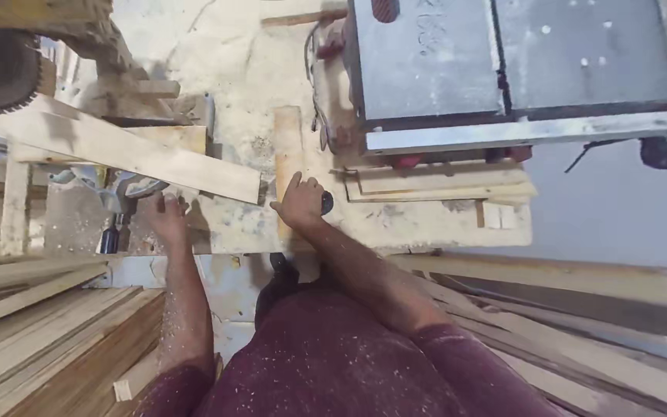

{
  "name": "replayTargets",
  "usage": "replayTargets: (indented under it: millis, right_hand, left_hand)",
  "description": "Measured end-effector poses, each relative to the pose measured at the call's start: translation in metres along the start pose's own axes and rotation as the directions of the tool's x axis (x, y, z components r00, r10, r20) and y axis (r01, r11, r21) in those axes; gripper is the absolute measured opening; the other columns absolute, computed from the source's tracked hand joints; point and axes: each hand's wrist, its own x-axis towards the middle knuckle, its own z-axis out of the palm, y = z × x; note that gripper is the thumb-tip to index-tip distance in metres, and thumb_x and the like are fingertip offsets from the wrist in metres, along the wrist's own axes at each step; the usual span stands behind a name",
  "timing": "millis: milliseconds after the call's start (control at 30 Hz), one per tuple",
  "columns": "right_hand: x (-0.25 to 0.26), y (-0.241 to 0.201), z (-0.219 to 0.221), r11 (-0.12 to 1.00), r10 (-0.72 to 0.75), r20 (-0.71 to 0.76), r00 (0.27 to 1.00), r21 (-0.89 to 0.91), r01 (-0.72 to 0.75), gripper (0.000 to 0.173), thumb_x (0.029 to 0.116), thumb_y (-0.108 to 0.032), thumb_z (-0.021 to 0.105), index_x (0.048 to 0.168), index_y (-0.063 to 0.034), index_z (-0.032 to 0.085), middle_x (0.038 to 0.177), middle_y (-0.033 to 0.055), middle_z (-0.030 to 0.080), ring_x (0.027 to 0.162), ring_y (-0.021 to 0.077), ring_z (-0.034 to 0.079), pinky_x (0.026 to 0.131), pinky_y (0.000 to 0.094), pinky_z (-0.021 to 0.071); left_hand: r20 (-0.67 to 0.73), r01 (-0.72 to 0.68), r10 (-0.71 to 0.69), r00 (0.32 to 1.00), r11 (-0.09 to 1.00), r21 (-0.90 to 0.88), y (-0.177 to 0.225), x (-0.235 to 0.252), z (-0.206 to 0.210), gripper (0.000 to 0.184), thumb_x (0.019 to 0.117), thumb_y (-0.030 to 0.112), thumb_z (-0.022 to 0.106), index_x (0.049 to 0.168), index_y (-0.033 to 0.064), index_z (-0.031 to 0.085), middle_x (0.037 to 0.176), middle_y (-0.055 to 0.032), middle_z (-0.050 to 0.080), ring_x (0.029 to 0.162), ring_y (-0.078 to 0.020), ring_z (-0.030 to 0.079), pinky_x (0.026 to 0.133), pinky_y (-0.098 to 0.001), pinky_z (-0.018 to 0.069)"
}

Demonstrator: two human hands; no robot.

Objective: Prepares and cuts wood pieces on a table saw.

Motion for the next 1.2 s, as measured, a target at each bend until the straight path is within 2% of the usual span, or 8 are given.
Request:
replayTargets:
  millis: [233,400,533,633,733,900,1033,1200]
  right_hand:
    - [0.006,0.023,-0.039,0.905,0.047,0.034,0.998,0.421,-0.057,0.081,0.0875,-0.065,0.063,0.135,0.0011,0.055,0.112,0.0239,0.069,0.109,0.0421,0.065,0.092,0.0624,0.0509]
    - [-0.064,0.090,-0.076,0.238,-0.395,-0.058,0.917,0.957,0.163,0.041,0.1050,-0.028,0.039,0.133,-0.0045,0.059,0.107,0.0052,0.070,0.093,0.0100,0.069,0.083,0.0331,0.0602]
    - [-0.122,0.152,-0.096,-0.063,-0.604,-0.152,0.782,0.988,0.143,0.043,0.1007,-0.045,0.048,0.127,-0.0137,0.062,0.108,-0.0105,0.073,0.099,-0.0009,0.068,0.090,0.0235,0.0583]
    - [-0.135,0.212,-0.114,-0.039,-0.726,-0.096,0.681,0.994,0.099,0.047,0.0993,-0.047,0.055,0.133,-0.0140,0.061,0.105,-0.0017,0.073,0.091,0.0073,0.070,0.078,0.0292,0.0609]
    - [-0.152,0.274,-0.148,0.273,-0.717,0.022,0.697,0.929,0.251,0.059,0.0993,-0.031,0.061,0.153,-0.0147,0.043,0.102,0.0051,0.075,0.084,0.0146,0.073,0.074,0.0364,0.0630]
    - [-0.197,0.369,-0.176,0.588,-0.545,-0.291,0.786,0.536,0.606,0.052,0.1059,-0.029,0.054,0.156,-0.0195,0.045,0.116,0.0112,0.073,0.095,0.0246,0.074,0.084,0.0503,0.0610]
    - [-0.220,0.441,-0.188,0.504,-0.397,-0.391,0.831,0.664,0.553,0.050,0.1036,-0.025,0.056,0.153,-0.0184,0.051,0.133,0.0043,0.069,0.111,0.0119,0.070,0.095,0.0387,0.0592]
    - [-0.238,0.486,-0.173,0.257,-0.066,-0.463,0.884,0.848,0.464,0.048,0.1005,-0.014,0.057,0.148,-0.0132,0.055,0.117,0.0006,0.074,0.093,0.0103,0.074,0.078,0.0325,0.0658]
  left_hand:
    - [0.035,-0.382,0.384,0.923,0.922,-0.064,0.011,-0.125,0.023,0.031,0.1015,0.014,0.057,0.122,-0.0098,0.059,0.111,-0.0153,0.069,0.096,-0.0178,0.070,0.083,-0.0365,0.0613]
    - [0.442,-0.231,0.307,0.843,0.948,-0.218,0.053,-0.174,0.068,0.047,0.1037,0.026,0.056,0.136,-0.0079,0.053,0.127,-0.0178,0.068,0.109,-0.0265,0.070,0.091,-0.0462,0.0617]
    - [0.621,0.080,0.209,0.756,0.911,-0.404,0.107,-0.202,0.117,0.066,0.1032,0.038,0.057,0.152,-0.0019,0.036,0.122,-0.0178,0.067,0.103,-0.0262,0.071,0.088,-0.0455,0.0621]
    - [0.510,0.065,0.318,0.800,0.798,-0.599,0.146,-0.238,0.143,0.043,0.1007,0.010,0.058,0.138,-0.0072,0.045,0.109,-0.0216,0.069,0.095,-0.0296,0.073,0.084,-0.0489,0.0633]
    - [0.259,-0.138,0.382,0.887,0.755,-0.641,0.168,-0.277,0.165,0.036,0.0991,0.005,0.057,0.132,-0.0053,0.047,0.103,-0.0161,0.070,0.090,-0.0245,0.073,0.081,-0.0454,0.0638]
    - [0.192,-0.252,0.426,0.884,0.781,-0.571,0.188,-0.342,0.240,0.030,0.1086,0.006,0.039,0.137,-0.0023,0.041,0.114,-0.0071,0.068,0.104,-0.0174,0.071,0.095,-0.0414,0.0600]
    - [0.421,-0.251,0.532,0.735,0.790,-0.559,0.213,-0.380,0.290,0.036,0.1027,0.016,0.056,0.135,0.0008,0.048,0.108,-0.0016,0.072,0.093,-0.0142,0.072,0.082,-0.0365,0.0634]
    - [0.722,-0.274,0.396,0.568,0.918,-0.287,0.256,-0.397,0.353,0.051,0.1015,0.016,0.061,0.147,0.0004,0.045,0.109,-0.0145,0.074,0.089,-0.0263,0.075,0.073,-0.0443,0.0669]
